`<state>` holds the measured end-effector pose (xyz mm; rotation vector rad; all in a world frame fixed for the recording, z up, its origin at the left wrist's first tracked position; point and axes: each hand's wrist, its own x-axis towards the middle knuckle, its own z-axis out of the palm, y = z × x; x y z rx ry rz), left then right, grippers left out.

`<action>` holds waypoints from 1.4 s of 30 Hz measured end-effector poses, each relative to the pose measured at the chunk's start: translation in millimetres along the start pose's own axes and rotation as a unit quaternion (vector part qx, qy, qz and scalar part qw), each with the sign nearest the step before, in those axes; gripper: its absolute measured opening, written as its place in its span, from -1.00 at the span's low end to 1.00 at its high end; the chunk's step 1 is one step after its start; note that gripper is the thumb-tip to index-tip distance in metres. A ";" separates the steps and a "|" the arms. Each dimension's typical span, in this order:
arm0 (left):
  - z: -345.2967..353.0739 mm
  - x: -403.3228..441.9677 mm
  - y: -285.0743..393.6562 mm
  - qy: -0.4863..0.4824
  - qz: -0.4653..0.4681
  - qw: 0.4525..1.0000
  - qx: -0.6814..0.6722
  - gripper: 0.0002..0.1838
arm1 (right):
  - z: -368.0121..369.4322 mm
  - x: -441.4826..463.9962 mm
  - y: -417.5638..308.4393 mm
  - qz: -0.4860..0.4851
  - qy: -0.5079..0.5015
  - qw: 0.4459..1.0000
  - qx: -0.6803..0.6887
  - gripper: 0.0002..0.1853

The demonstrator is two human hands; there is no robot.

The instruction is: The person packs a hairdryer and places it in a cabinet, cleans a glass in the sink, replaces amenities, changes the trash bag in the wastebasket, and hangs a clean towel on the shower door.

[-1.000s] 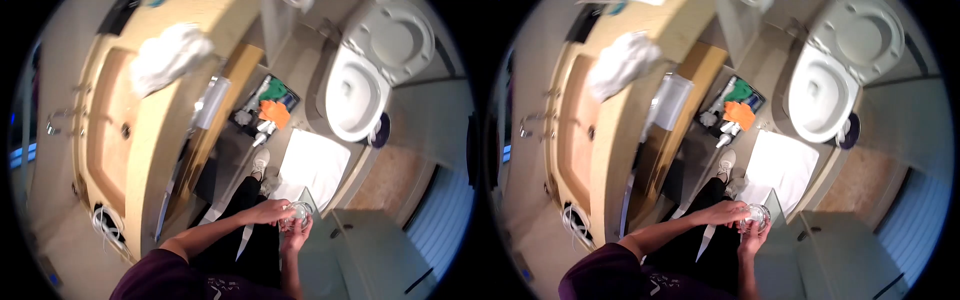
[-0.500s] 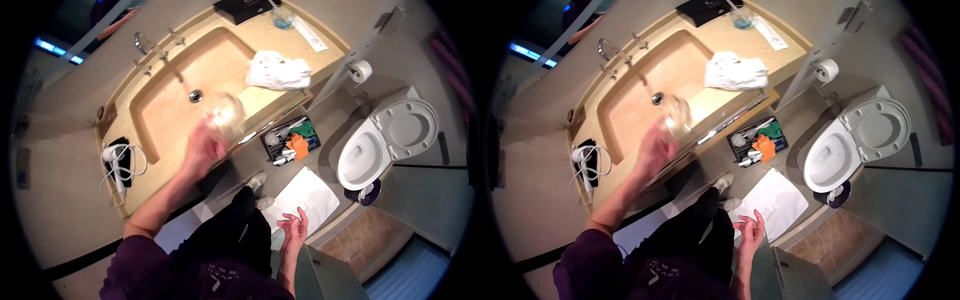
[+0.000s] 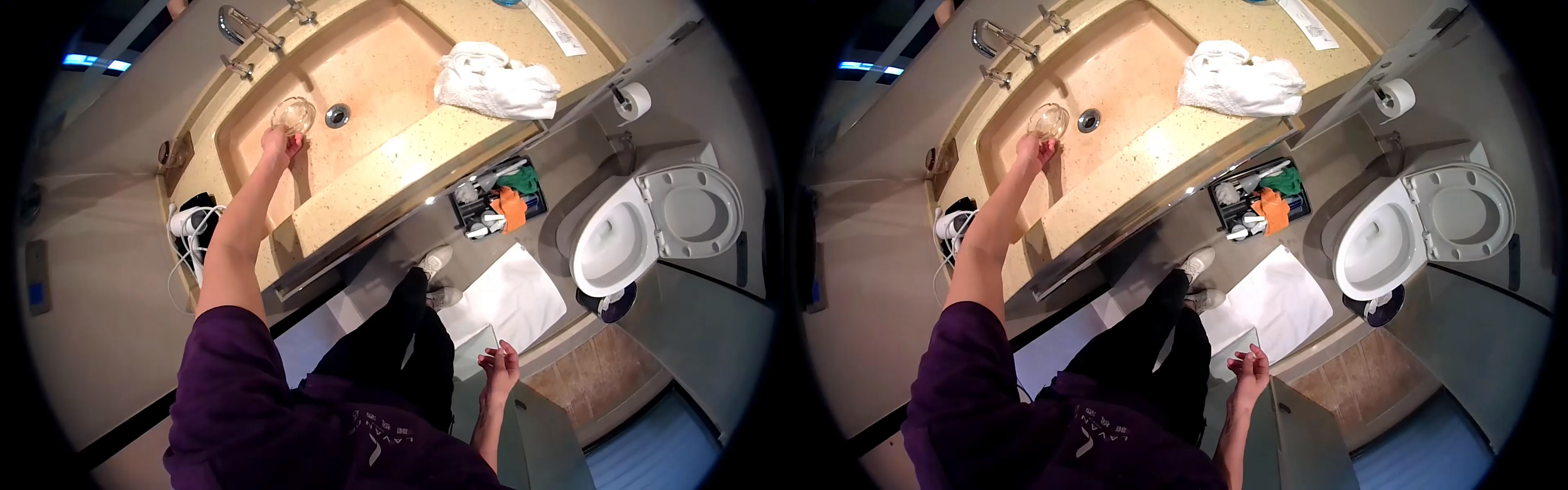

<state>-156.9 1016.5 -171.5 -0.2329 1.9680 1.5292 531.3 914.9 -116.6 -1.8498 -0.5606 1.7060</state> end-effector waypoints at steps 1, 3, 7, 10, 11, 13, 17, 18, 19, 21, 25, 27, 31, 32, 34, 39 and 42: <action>3.5 0.2 -2.3 0.003 0.005 1.000 -0.009 -0.78 | 0.0 2.2 -2.3 -0.001 0.000 1.000 -0.001 -0.71; 5.6 -3.3 -4.1 0.006 0.008 1.000 -0.019 -0.79 | -0.4 3.2 -8.3 0.001 0.007 1.000 -0.015 -0.72; -9.3 -14.1 -7.2 0.015 -0.024 0.997 0.067 -0.80 | 2.7 -7.8 -11.6 -0.008 -0.007 1.000 -0.005 -0.72; -21.9 -33.9 2.8 0.035 -0.010 0.992 0.122 -0.76 | 11.7 -15.7 -22.4 -0.023 -0.032 0.999 -0.015 -0.72; -25.7 -43.6 6.9 0.043 0.010 0.986 0.161 -0.74 | 16.8 -19.7 -24.0 -0.041 -0.043 0.998 -0.016 -0.73; -22.3 -100.2 15.1 0.052 0.107 0.970 0.214 -0.73 | 28.3 -29.7 -29.1 -0.068 -0.068 0.995 -0.032 -0.75; -17.1 -263.1 -5.4 -0.136 0.214 0.931 0.261 -0.55 | 51.2 -41.8 -43.2 -0.154 -0.139 0.973 -0.103 -0.73; -17.0 -301.3 -9.5 -0.212 0.134 0.909 0.334 -0.45 | 66.6 -51.6 -56.8 -0.206 -0.158 0.958 -0.119 -0.74; -17.3 -340.3 -21.7 -0.291 -0.014 0.921 0.259 -0.41 | 87.1 -68.1 -73.5 -0.300 -0.158 0.927 -0.160 -0.72; -21.3 -400.4 -71.4 -0.380 -0.047 0.914 0.134 -0.59 | 138.1 -116.7 -106.2 -0.423 -0.175 0.871 -0.176 -0.65; -24.0 -487.2 -86.4 -0.510 -0.216 0.811 -0.185 -0.69 | 180.8 -155.4 -115.4 -0.634 -0.236 0.674 -0.296 -0.63; -39.3 -494.6 -93.3 -0.476 -0.236 0.820 -0.215 -0.64 | 181.2 -137.8 -98.5 -0.702 -0.269 0.594 -0.286 -0.66; -120.8 -492.9 -18.9 -0.507 -0.124 0.845 -0.118 -0.55 | 207.1 -147.3 -73.3 -0.609 -0.262 0.687 -0.297 -0.73; -141.6 -481.6 -25.0 -0.478 -0.010 0.876 -0.053 -0.57 | 216.5 -151.6 -64.4 -0.612 -0.265 0.682 -0.301 -0.73; -187.5 -462.5 -23.4 -0.358 0.163 0.915 0.088 -0.61 | 246.6 -167.2 -46.4 -0.588 -0.233 0.700 -0.332 -0.79; -288.9 -439.7 -24.1 -0.118 0.178 0.976 -0.045 -0.69 | 369.6 -259.7 -4.2 -0.658 -0.402 0.585 -0.253 -0.73; -335.4 -440.9 -31.9 -0.070 0.162 0.981 -0.079 -0.71 | 457.5 -289.8 51.4 -0.645 -0.445 0.575 -0.235 -0.65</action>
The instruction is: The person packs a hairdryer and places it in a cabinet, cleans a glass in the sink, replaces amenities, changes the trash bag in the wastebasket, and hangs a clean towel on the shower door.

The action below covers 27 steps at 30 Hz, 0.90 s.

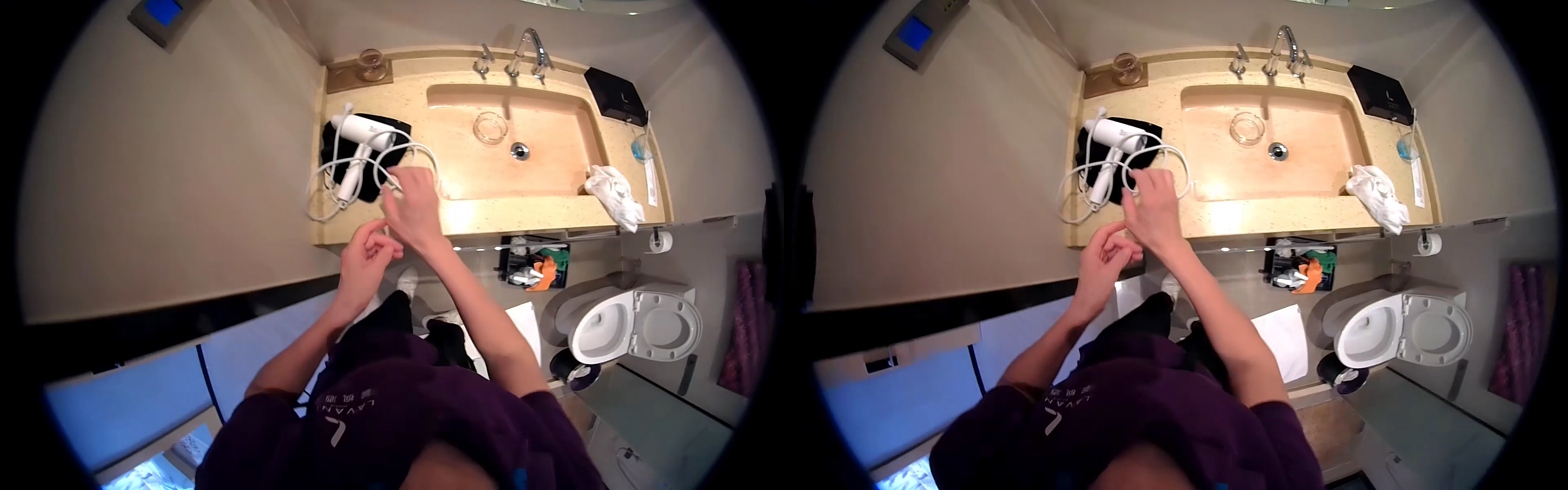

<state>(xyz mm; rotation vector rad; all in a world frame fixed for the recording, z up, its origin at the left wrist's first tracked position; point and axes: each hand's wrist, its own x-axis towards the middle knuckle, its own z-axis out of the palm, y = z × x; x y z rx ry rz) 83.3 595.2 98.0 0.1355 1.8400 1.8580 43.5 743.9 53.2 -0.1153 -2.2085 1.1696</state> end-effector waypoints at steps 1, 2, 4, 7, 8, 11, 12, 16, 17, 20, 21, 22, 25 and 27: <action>-12.1 -4.1 -3.8 0.012 -0.023 0.999 -0.022 -0.72 | 30.2 11.7 8.0 -0.001 -0.003 1.000 -0.014 -0.63; -27.8 -8.2 -5.8 0.007 -0.044 0.999 -0.010 -0.75 | 63.0 19.4 21.3 0.008 -0.025 0.998 -0.059 -0.57; -49.5 -16.8 -7.1 0.025 -0.057 0.998 0.001 -0.79 | 109.0 27.4 31.4 0.082 -0.083 0.982 -0.150 -0.48; -70.8 -25.1 1.2 0.026 -0.033 0.999 0.000 -0.80 | 141.2 33.4 25.9 0.252 -0.175 0.918 -0.251 -0.35; -74.5 -24.9 1.5 0.023 -0.045 0.999 -0.013 -0.81 | 146.3 33.2 25.0 0.271 -0.163 0.912 -0.261 -0.35; -80.9 -18.8 -0.4 -0.002 -0.060 0.998 -0.033 -0.80 | 151.7 52.6 31.1 0.407 -0.214 0.863 -0.211 -0.42; -82.4 -16.7 0.9 -0.012 -0.057 0.998 -0.029 -0.80 | 151.4 54.5 30.9 0.411 -0.204 0.863 -0.211 -0.42; -86.2 -26.7 -0.8 -0.025 -0.043 0.998 -0.026 -0.81 | 135.3 38.7 10.1 0.427 -0.050 0.894 -0.128 -0.53; -86.4 -29.5 -1.8 -0.034 -0.011 0.999 0.017 -0.81 | 126.6 32.5 2.3 0.391 -0.037 0.912 -0.119 -0.53; -84.9 -37.0 14.9 -0.096 0.147 0.970 0.170 -0.84 | 86.6 2.8 -29.1 0.275 0.053 0.960 -0.032 -0.59; -84.9 -42.3 24.6 -0.139 0.211 0.951 0.180 -0.82 | 64.6 -10.3 -47.9 0.280 0.076 0.956 0.035 -0.59; -84.6 -50.5 32.0 -0.180 0.274 0.926 0.188 -0.79 | 38.9 -24.8 -68.6 0.283 0.098 0.949 0.102 -0.58; -81.5 -79.6 38.4 -0.283 0.383 0.869 0.134 -0.71 | -34.5 -79.7 -119.2 0.276 0.130 0.949 0.079 -0.52; -75.5 -90.0 50.6 -0.314 0.455 0.826 0.113 -0.70 | -67.2 -126.2 -136.4 0.286 0.153 0.944 0.054 -0.55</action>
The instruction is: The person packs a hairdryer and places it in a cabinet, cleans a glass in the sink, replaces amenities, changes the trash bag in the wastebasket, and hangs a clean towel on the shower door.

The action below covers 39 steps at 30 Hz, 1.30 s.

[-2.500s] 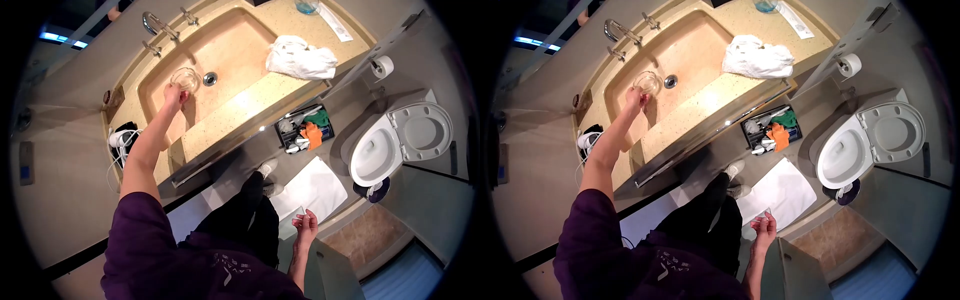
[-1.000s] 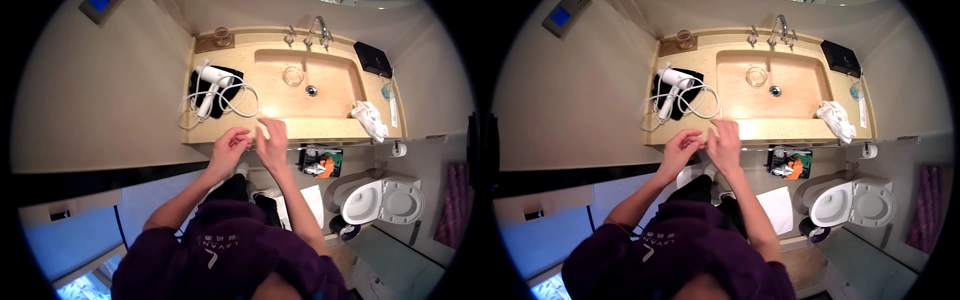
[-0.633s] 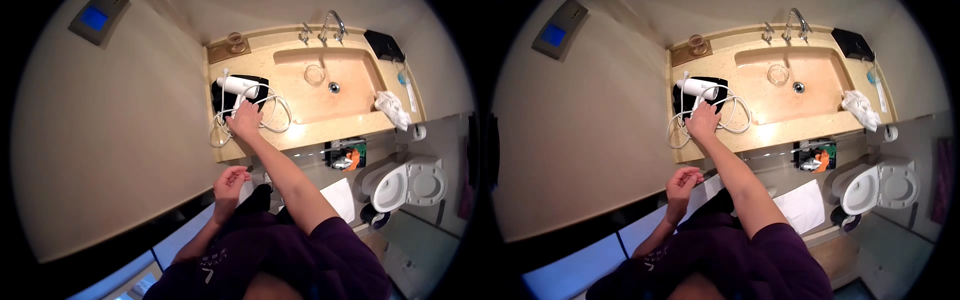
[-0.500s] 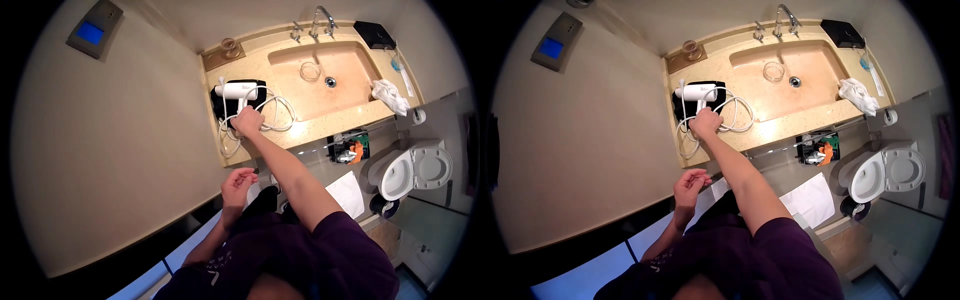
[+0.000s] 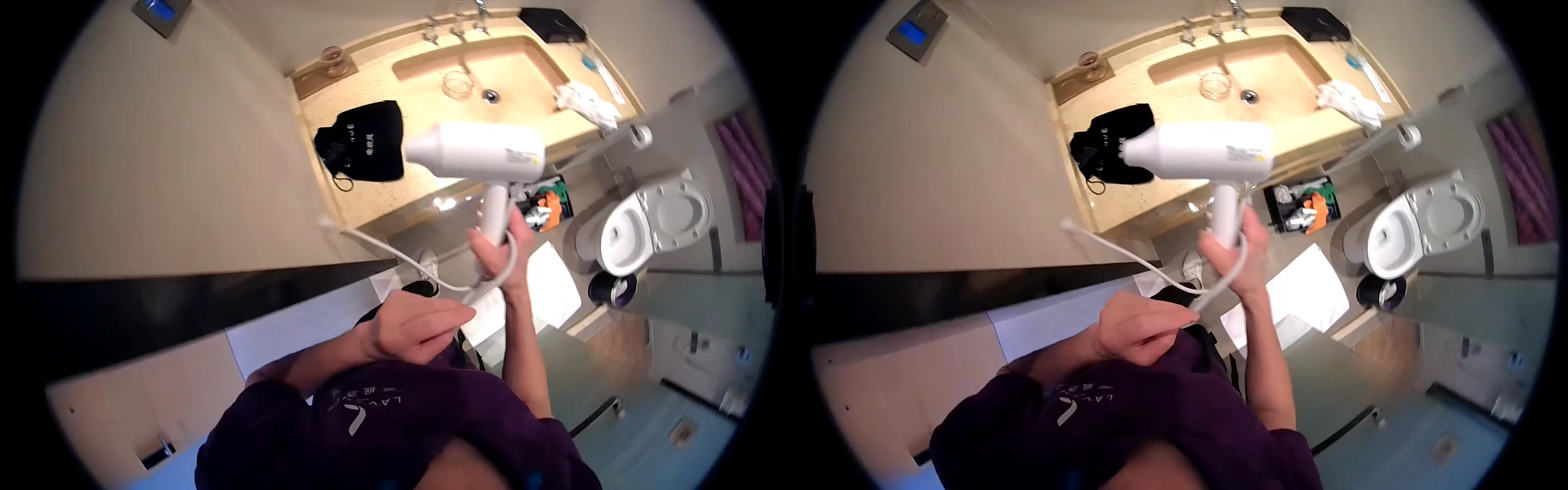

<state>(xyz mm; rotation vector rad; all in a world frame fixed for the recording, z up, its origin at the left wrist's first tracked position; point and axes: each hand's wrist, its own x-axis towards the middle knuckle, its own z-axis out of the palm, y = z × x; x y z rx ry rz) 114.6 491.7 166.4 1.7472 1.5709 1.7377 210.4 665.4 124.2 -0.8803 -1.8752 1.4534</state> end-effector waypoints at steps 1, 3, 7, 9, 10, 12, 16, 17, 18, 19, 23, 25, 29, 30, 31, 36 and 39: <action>0.9 3.8 6.9 -0.013 0.085 0.996 0.000 -0.69 | -19.5 -19.5 4.4 0.022 0.014 0.999 -0.023 -0.58; -15.9 4.6 16.5 -0.106 0.034 0.993 0.029 -0.57 | -44.0 -52.1 8.5 0.067 0.042 0.995 -0.066 -0.64; 6.3 29.7 5.5 -0.012 -0.031 0.990 0.133 -0.14 | -63.8 -112.4 11.1 0.040 0.014 0.997 -0.069 -0.54; 11.6 28.5 -13.5 -0.162 -0.040 0.981 0.100 -0.01 | -67.2 -134.9 14.8 0.043 -0.023 0.998 -0.047 -0.52; 13.5 23.3 -17.8 -0.194 -0.088 0.976 0.035 -0.04 | -63.4 -146.1 3.0 0.030 -0.018 0.999 -0.042 -0.54; 9.2 12.7 -18.4 -0.237 -0.131 0.962 -0.037 -0.07 | -61.5 -173.0 -7.7 0.039 -0.013 0.998 -0.051 -0.55; -6.5 -17.0 -7.8 -0.343 -0.285 0.890 -0.100 -0.18 | -54.4 -225.9 16.6 0.078 0.108 0.987 0.090 -0.75; -10.8 -27.3 -3.0 -0.332 -0.286 0.895 -0.089 -0.20 | -55.1 -238.4 25.1 0.098 0.172 0.968 0.155 -0.81; -18.1 -36.1 2.0 -0.326 -0.313 0.887 -0.095 -0.20 | -54.6 -247.6 34.1 0.040 0.228 0.972 0.044 -0.85; -26.3 -42.2 11.2 -0.345 -0.307 0.882 -0.096 -0.20 | -53.9 -258.6 43.0 -0.014 0.279 0.957 -0.071 -0.89; -67.4 -55.0 38.6 -0.307 -0.176 0.935 0.032 -0.22 | -43.2 -335.3 77.0 0.103 0.291 0.866 -0.394 -0.77; -90.9 -64.8 47.0 -0.264 -0.121 0.956 0.030 -0.23 | -16.3 -362.5 66.2 0.131 0.329 0.838 -0.414 -0.76; -134.1 -73.5 56.5 -0.266 -0.089 0.960 -0.006 -0.25 | 50.2 -374.7 -7.7 0.174 0.354 0.790 -0.470 -0.83; -156.1 -83.0 68.2 -0.273 -0.082 0.958 0.015 -0.26 | 87.9 -375.4 -44.3 0.149 0.360 0.884 -0.260 -0.80; -178.4 -95.6 77.2 -0.279 -0.079 0.957 0.010 -0.26 | 126.2 -379.5 -72.3 0.114 0.348 0.930 -0.036 -0.76; -182.5 -119.8 70.6 -0.327 -0.090 0.937 -0.088 -0.24 | 183.1 -384.3 -73.0 0.092 0.240 0.964 -0.063 -0.58; -179.7 -114.0 67.9 -0.361 -0.158 0.900 -0.189 -0.28 | 185.1 -400.1 -84.9 0.117 0.245 0.962 -0.022 -0.59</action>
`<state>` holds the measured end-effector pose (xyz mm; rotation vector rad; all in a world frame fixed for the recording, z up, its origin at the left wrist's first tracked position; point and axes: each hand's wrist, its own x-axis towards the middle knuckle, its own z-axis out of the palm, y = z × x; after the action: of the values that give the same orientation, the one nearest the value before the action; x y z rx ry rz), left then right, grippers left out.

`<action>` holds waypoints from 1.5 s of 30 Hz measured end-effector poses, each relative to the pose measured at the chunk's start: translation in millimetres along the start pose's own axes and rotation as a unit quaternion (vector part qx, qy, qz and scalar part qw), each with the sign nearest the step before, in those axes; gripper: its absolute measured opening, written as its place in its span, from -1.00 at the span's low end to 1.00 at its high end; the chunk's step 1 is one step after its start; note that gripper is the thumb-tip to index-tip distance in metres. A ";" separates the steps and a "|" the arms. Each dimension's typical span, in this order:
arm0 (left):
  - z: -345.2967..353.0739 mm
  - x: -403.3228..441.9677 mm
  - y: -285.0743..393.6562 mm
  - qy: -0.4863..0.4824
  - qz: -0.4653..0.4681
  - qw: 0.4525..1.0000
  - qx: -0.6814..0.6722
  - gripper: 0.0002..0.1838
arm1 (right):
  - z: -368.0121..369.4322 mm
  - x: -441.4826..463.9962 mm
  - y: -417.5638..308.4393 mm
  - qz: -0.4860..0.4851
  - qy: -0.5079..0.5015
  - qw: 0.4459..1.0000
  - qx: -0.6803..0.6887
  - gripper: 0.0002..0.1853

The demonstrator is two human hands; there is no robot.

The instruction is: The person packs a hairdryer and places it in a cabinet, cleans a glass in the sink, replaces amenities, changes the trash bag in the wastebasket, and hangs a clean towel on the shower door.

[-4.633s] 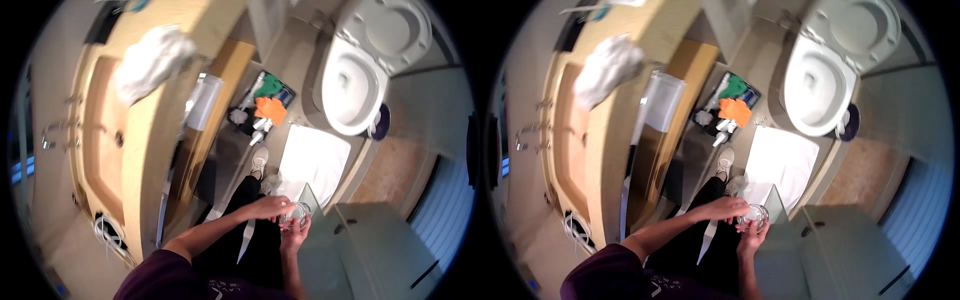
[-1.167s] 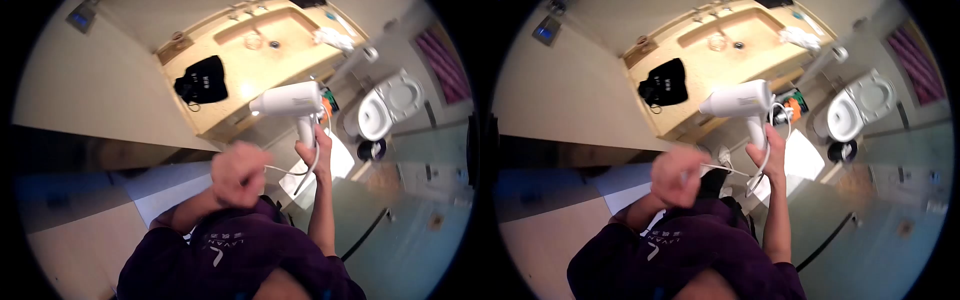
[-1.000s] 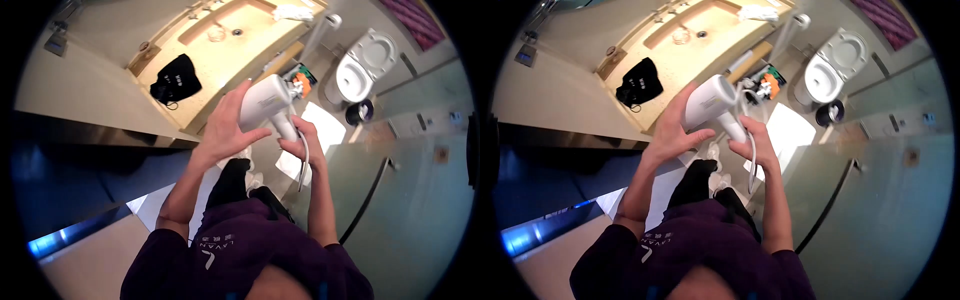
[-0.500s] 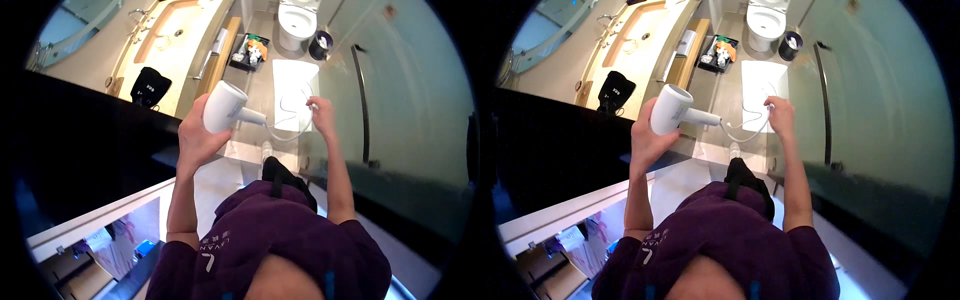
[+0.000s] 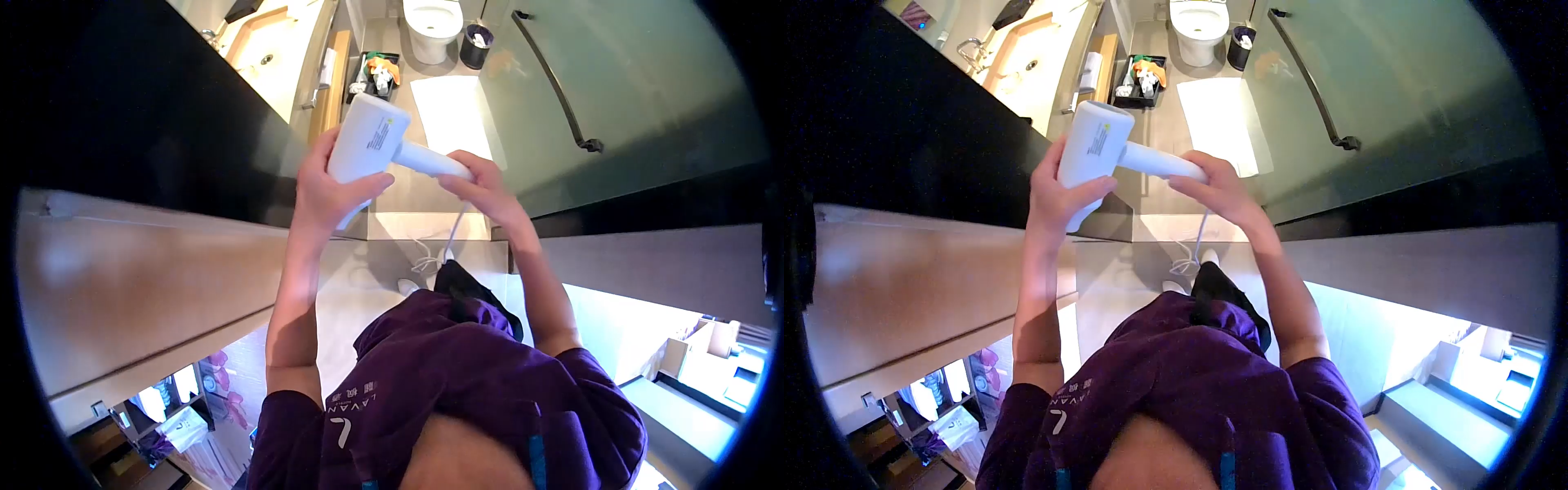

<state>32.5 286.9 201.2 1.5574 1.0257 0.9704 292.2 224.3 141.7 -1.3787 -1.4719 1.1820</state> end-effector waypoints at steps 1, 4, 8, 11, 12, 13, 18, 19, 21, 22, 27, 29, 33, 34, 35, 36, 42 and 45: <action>-1.0 -0.4 -1.5 -0.045 -0.057 0.993 -0.096 -0.31 | -5.6 -10.4 -8.4 0.040 0.007 0.999 0.006 -0.61; 6.2 -6.4 -9.6 -0.093 -0.090 0.963 -0.235 -0.40 | -10.0 -30.9 -18.1 0.081 0.023 0.996 0.015 -0.66; 20.7 -3.4 -24.4 -0.105 -0.128 0.946 -0.279 -0.47 | -5.2 -37.1 -18.3 0.054 0.111 0.992 0.040 -0.67; 45.2 -11.5 -22.2 -0.083 -0.128 0.931 -0.332 -0.49 | -1.3 -49.4 -23.6 0.074 0.236 0.967 0.061 -0.62; 54.2 -16.5 -18.9 -0.064 -0.121 0.932 -0.336 -0.46 | -1.4 -53.0 -26.0 0.113 0.305 0.941 0.090 -0.58; 63.5 -17.9 -15.7 -0.044 -0.113 0.932 -0.341 -0.43 | -3.7 -56.8 -26.6 0.104 0.306 0.941 0.105 -0.54; 118.7 -10.7 -0.3 -0.015 -0.090 0.919 -0.384 -0.49 | 5.3 -78.0 -24.7 0.076 0.323 0.936 0.117 -0.52; 126.7 -11.8 3.8 0.004 -0.087 0.916 -0.392 -0.52 | 12.7 -80.5 -34.0 0.062 0.305 0.945 0.103 -0.52; 144.6 -6.3 15.9 0.013 -0.077 0.905 -0.418 -0.55 | 37.4 -74.7 -40.3 0.029 0.297 0.942 0.151 -0.56; 152.2 -3.9 20.7 0.023 -0.070 0.893 -0.444 -0.57 | 31.9 -75.6 -42.1 0.027 0.299 0.942 0.153 -0.56; 153.0 4.8 28.4 -0.018 -0.065 0.893 -0.444 -0.54 | 0.6 -76.4 -41.9 -0.017 0.252 0.964 0.078 -0.54; 148.3 3.0 36.1 -0.056 -0.090 0.905 -0.413 -0.54 | -11.5 -79.4 -43.3 -0.004 0.234 0.971 0.058 -0.57; 155.3 -5.8 47.2 -0.048 -0.116 0.904 -0.408 -0.55 | -23.5 -80.2 -40.2 -0.104 0.215 0.971 -0.009 -0.61; 154.7 -6.0 42.1 -0.022 -0.100 0.902 -0.418 -0.55 | -25.6 -82.3 -38.4 -0.143 0.215 0.966 -0.023 -0.61; 153.1 -5.9 38.4 0.004 -0.084 0.900 -0.428 -0.55 | -27.7 -89.4 -36.6 -0.058 0.171 0.983 -0.024 -0.64; 148.4 -3.6 41.5 0.055 -0.058 0.903 -0.422 -0.55 | -30.0 -96.3 -34.3 0.027 0.124 0.992 -0.026 -0.66; 87.9 13.5 76.0 0.321 0.208 0.921 -0.072 -0.29 | -32.5 -119.8 33.2 0.033 0.013 0.996 -0.082 -0.80; 79.9 2.5 95.6 0.205 0.173 0.933 0.240 -0.02 | -43.0 -108.4 30.7 -0.118 0.045 0.984 -0.128 -0.83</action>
<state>122.1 251.2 280.1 2.0369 1.3831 1.4055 352.9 120.9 128.9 -1.3608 -1.7127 0.7925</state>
